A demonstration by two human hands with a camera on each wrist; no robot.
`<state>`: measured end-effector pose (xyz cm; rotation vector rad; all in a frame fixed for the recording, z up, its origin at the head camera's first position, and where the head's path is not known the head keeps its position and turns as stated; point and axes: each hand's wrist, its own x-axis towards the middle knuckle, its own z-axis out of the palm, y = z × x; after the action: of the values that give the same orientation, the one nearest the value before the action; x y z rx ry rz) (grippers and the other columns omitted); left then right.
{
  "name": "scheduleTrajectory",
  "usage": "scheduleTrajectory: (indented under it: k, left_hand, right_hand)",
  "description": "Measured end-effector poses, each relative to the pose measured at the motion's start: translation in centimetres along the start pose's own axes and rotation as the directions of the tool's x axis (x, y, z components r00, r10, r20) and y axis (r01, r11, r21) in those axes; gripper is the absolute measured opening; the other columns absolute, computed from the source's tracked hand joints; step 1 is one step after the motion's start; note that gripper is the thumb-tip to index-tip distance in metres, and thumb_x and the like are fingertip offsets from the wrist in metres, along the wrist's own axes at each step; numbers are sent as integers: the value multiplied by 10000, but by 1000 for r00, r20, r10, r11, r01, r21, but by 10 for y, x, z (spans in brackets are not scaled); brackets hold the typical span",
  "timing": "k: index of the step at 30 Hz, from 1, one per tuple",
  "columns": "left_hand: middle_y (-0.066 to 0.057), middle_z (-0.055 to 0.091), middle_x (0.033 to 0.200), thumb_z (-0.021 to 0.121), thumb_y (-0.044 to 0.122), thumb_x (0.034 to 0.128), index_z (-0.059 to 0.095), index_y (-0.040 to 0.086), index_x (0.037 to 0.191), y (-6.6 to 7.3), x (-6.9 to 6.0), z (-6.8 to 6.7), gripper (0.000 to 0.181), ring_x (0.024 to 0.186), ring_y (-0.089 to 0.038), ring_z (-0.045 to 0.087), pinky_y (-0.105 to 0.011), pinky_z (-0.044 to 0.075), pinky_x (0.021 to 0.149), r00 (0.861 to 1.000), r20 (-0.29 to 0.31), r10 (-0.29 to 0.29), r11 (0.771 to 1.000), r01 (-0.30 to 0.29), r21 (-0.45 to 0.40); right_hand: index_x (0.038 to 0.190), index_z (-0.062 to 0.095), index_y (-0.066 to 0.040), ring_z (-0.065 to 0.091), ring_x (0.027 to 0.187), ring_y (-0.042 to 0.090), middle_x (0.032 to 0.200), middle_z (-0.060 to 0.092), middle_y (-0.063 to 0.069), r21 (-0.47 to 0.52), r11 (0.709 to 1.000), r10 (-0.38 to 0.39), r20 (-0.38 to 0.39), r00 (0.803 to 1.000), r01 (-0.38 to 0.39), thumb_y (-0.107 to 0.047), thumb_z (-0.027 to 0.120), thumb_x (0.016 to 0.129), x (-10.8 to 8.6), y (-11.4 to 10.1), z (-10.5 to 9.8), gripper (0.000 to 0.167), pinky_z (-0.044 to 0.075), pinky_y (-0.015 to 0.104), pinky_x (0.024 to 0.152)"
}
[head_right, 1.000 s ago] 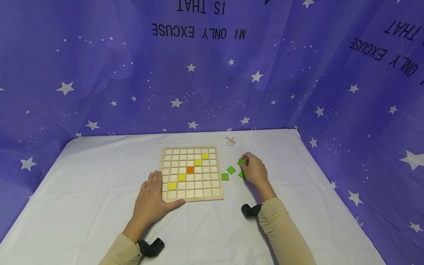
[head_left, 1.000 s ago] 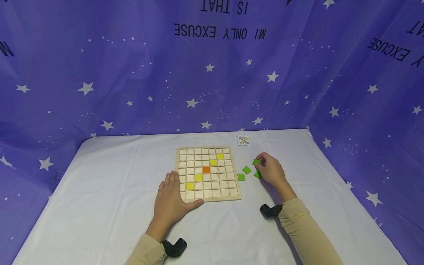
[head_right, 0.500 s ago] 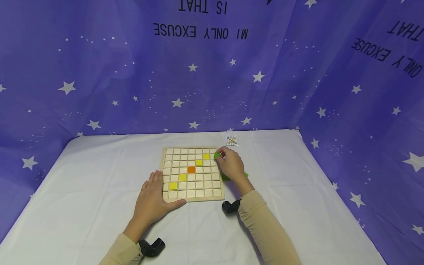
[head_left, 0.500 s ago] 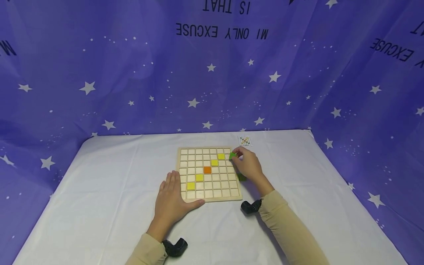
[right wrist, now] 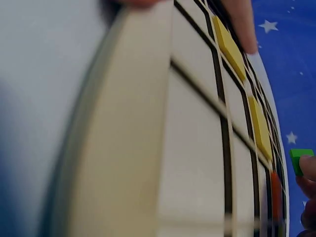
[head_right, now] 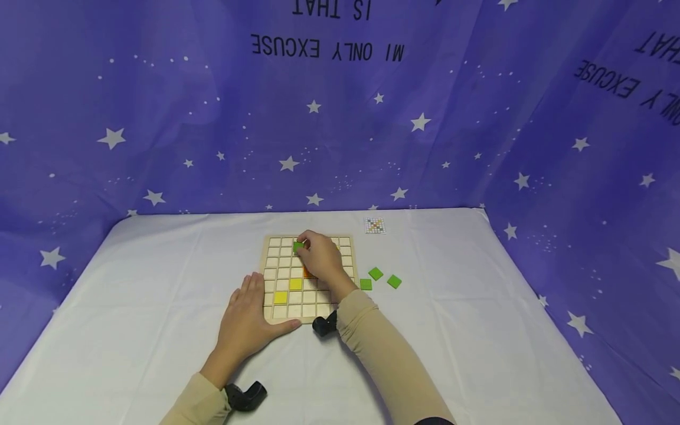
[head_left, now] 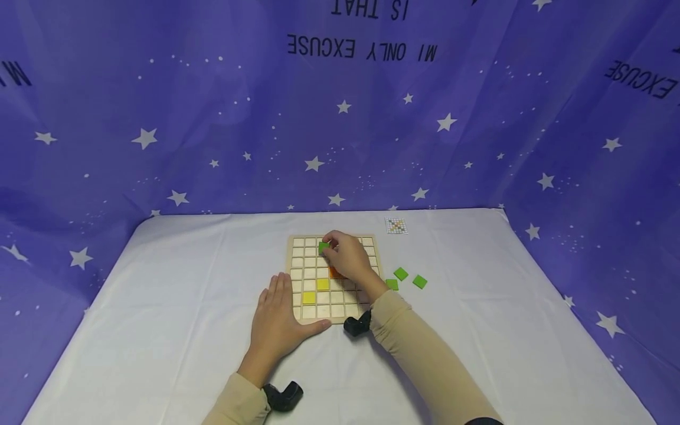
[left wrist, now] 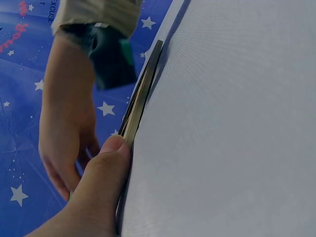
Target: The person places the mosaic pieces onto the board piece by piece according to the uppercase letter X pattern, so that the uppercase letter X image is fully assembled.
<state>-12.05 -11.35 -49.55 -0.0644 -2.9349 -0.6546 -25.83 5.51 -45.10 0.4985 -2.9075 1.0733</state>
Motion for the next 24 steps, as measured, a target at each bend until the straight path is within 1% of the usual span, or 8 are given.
scheduleTrajectory:
  k: [5,10,14,19,24]
  left_hand:
    - [-213,231,1631,563,948,607,196,-45,1557,0,1,0,1422,1528,-356,204,-533,226,1228,1000,-7,3,1000,-3,5]
    - [-210,225,1633,576,928,627,191,-45,1558,1,1,-1,1401,1529,-355,202,-532,231,1227,1000,-4,10,1000,-10,10]
    - [-209,219,1635,598,905,639,188,-43,1559,0,1,-1,1383,1530,-354,198,-532,233,1226,1000,1,8,1000,-8,12]
    - [-213,222,1633,578,920,638,186,-46,1559,0,1,-1,1391,1531,-355,196,-531,231,1226,1000,-4,10,1000,-10,15]
    - [-213,236,1629,545,947,627,191,-47,1557,0,0,-1,1407,1530,-350,201,-527,229,1228,1000,-5,7,1000,-7,14]
  right_hand:
    - [1147,679,-239,605,760,87,913,659,-70,-35,999,-5,17,1000,5,-283,677,954,8,-15,12,198,478,253,616]
    - [1148,687,-236,584,710,94,900,656,-70,-67,998,15,16,1000,-14,-277,683,950,14,-21,20,203,462,253,598]
    - [1135,694,-226,590,757,93,934,645,-62,-102,994,40,17,999,-38,-280,683,949,14,-22,23,193,474,255,631]
    - [1154,710,-232,596,827,94,1002,601,-58,-142,988,62,22,998,-58,-311,672,955,14,-24,24,217,486,257,676]
    - [1205,706,-246,608,836,95,1044,605,-54,-192,980,55,49,997,-45,-327,657,963,12,-24,26,259,506,255,669]
